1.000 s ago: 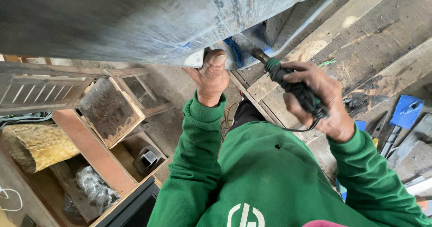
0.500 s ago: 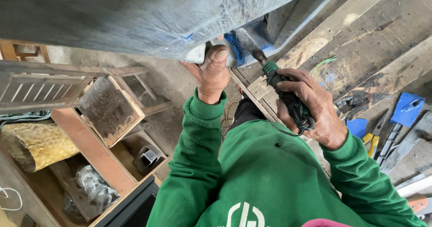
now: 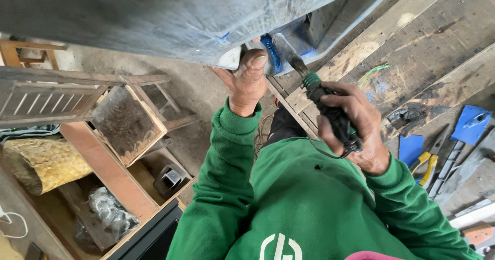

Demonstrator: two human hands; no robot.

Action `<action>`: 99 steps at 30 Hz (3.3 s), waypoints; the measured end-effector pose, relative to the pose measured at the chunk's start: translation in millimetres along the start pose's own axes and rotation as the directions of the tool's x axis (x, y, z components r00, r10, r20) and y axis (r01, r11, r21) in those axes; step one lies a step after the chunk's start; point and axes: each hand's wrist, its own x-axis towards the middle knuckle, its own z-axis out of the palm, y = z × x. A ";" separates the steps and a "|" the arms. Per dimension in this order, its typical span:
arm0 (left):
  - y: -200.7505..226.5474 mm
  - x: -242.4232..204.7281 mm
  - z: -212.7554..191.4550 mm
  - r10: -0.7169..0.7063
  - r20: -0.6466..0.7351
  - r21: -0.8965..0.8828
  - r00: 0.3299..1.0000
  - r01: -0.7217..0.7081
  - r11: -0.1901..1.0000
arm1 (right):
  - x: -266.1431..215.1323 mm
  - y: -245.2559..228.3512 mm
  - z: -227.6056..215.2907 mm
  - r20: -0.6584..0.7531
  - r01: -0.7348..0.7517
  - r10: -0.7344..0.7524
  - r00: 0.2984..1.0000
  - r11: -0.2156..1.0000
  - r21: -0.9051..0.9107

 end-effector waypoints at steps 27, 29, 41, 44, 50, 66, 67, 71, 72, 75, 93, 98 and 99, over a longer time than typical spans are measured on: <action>5.2 6.0 29.4 -0.158 0.118 -0.307 0.980 0.188 0.933 | -45.2 4.6 25.9 -0.236 -0.075 0.063 0.970 0.996 -0.043; 5.7 8.0 37.2 -0.110 0.120 -0.321 0.987 0.144 0.936 | -49.3 9.4 25.7 -0.295 -0.073 0.057 0.954 0.996 -0.042; 21.4 12.1 61.6 -0.118 0.187 -0.259 0.975 0.165 0.952 | -56.7 37.8 26.4 -0.330 -0.077 0.099 0.939 0.994 0.079; 17.2 11.6 62.3 -0.111 0.188 -0.265 0.976 0.159 0.951 | -56.0 42.4 23.8 -0.293 -0.072 0.088 0.952 0.995 0.066; 15.8 14.0 60.9 -0.110 0.185 -0.268 0.977 0.158 0.950 | -52.5 44.5 20.4 -0.203 -0.022 0.014 0.979 0.999 -0.040; 15.8 13.0 61.1 -0.129 0.175 -0.250 0.976 0.171 0.953 | -47.7 41.4 4.9 -0.239 -0.084 0.084 0.967 0.996 0.011; 15.5 14.0 60.9 -0.125 0.175 -0.247 0.977 0.167 0.955 | -47.8 39.5 5.7 -0.241 -0.077 0.074 0.968 0.997 -0.005; 14.3 12.6 59.2 -0.118 0.188 -0.235 0.975 0.161 0.959 | -56.2 31.1 10.4 -0.250 -0.104 0.099 0.963 0.994 -0.009; 13.7 11.0 60.0 -0.114 0.193 -0.230 0.974 0.158 0.960 | -58.8 30.8 10.8 -0.249 -0.111 0.104 0.963 0.994 -0.015; 13.5 8.8 62.2 -0.108 0.208 -0.222 0.972 0.154 0.963 | -63.2 30.9 9.6 -0.241 -0.119 0.116 0.964 0.993 0.000; 25.0 13.1 71.3 -0.145 0.151 -0.238 0.978 0.178 0.955 | -36.7 35.1 -67.3 0.037 -0.059 0.057 0.998 0.998 0.034; 24.8 11.3 73.8 -0.145 0.099 -0.232 0.984 0.164 0.959 | -30.2 42.1 -87.5 0.077 -0.089 0.084 0.993 0.995 0.052; 22.0 13.6 76.6 -0.144 0.089 -0.231 0.986 0.161 0.959 | -29.0 43.4 -88.2 0.057 -0.132 0.127 0.990 0.987 0.087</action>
